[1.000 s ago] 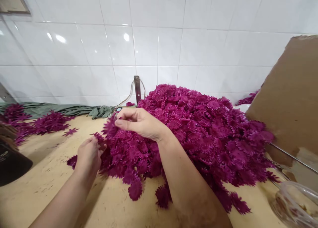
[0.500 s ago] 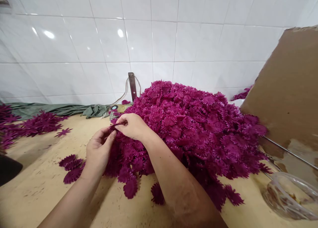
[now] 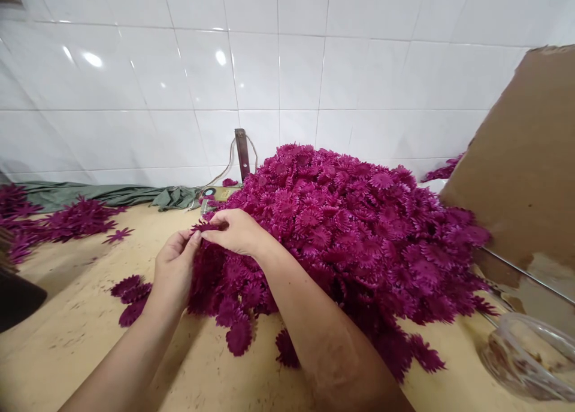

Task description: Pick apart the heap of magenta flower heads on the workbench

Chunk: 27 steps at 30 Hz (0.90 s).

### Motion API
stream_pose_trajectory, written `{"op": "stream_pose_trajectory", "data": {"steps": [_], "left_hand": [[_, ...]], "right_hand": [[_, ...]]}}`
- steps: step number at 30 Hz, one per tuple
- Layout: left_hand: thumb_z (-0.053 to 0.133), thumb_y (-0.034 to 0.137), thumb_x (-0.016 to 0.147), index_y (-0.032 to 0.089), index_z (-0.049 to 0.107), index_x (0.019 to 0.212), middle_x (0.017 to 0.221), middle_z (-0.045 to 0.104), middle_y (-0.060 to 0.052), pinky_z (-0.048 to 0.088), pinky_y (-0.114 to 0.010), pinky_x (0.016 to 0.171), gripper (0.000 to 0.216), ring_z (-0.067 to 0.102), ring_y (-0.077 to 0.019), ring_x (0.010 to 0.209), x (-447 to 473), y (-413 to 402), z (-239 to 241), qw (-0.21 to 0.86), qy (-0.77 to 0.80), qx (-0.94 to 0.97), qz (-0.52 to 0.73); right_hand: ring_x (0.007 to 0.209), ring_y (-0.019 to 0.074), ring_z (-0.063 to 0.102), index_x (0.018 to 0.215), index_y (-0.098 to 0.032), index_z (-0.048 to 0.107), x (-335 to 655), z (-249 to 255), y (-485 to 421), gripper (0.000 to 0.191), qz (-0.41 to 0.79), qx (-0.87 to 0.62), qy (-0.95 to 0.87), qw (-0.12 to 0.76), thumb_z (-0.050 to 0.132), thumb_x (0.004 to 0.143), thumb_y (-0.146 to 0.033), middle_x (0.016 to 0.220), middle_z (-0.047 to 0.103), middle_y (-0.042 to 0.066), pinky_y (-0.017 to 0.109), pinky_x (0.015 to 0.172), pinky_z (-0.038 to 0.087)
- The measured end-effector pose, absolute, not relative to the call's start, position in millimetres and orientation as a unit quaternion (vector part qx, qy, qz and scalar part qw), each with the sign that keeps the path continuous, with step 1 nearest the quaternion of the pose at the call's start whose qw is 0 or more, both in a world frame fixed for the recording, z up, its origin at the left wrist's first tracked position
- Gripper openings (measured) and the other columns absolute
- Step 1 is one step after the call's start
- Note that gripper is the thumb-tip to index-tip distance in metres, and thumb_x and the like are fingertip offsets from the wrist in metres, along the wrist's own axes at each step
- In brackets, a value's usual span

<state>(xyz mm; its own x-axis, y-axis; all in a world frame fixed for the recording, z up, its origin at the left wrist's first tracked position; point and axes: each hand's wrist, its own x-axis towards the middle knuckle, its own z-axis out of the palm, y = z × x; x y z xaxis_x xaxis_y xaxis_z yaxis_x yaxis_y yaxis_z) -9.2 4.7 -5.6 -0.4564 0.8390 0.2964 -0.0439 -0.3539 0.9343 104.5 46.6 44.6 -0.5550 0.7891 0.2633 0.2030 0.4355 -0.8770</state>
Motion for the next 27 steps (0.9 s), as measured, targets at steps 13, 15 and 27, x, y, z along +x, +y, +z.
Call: {"op": "stream_pose_trajectory", "data": {"steps": [13, 15, 27], "left_hand": [[0.076, 0.042, 0.046, 0.016, 0.06, 0.072, 0.058, 0.052, 0.005, 0.037, -0.023, 0.058, 0.04, 0.045, -0.009, 0.055, -6, 3, 2, 0.426, 0.433, 0.381, 0.697], [0.077, 0.042, 0.044, 0.016, 0.061, 0.068, 0.058, 0.054, 0.004, 0.037, -0.022, 0.055, 0.04, 0.045, -0.0083, 0.053, -6, 4, 2, 0.417, 0.441, 0.381, 0.698], [0.075, 0.049, 0.044, 0.017, 0.05, 0.056, 0.043, 0.041, 0.008, 0.025, -0.02, 0.042, 0.043, 0.033, -0.0055, 0.04, -17, 8, -7, 0.399, 0.486, 0.363, 0.688]], "right_hand": [[0.055, 0.0066, 0.043, 0.067, -0.015, 0.048, 101, 39, 51, 0.014, 0.399, -0.379, -0.756, 0.354, 0.061, 0.065, -0.011, 0.058, 0.047, -0.006, 0.022, 0.055, 0.035], [0.056, 0.0071, 0.043, 0.067, -0.016, 0.046, 101, 40, 50, 0.018, 0.398, -0.39, -0.749, 0.359, 0.063, 0.064, -0.011, 0.059, 0.046, -0.006, 0.022, 0.056, 0.036], [0.065, 0.0106, 0.047, 0.073, -0.018, 0.045, 103, 45, 43, 0.022, 0.338, -0.369, -0.789, 0.356, 0.065, 0.067, -0.024, 0.071, 0.051, -0.003, 0.026, 0.065, 0.039]]}}
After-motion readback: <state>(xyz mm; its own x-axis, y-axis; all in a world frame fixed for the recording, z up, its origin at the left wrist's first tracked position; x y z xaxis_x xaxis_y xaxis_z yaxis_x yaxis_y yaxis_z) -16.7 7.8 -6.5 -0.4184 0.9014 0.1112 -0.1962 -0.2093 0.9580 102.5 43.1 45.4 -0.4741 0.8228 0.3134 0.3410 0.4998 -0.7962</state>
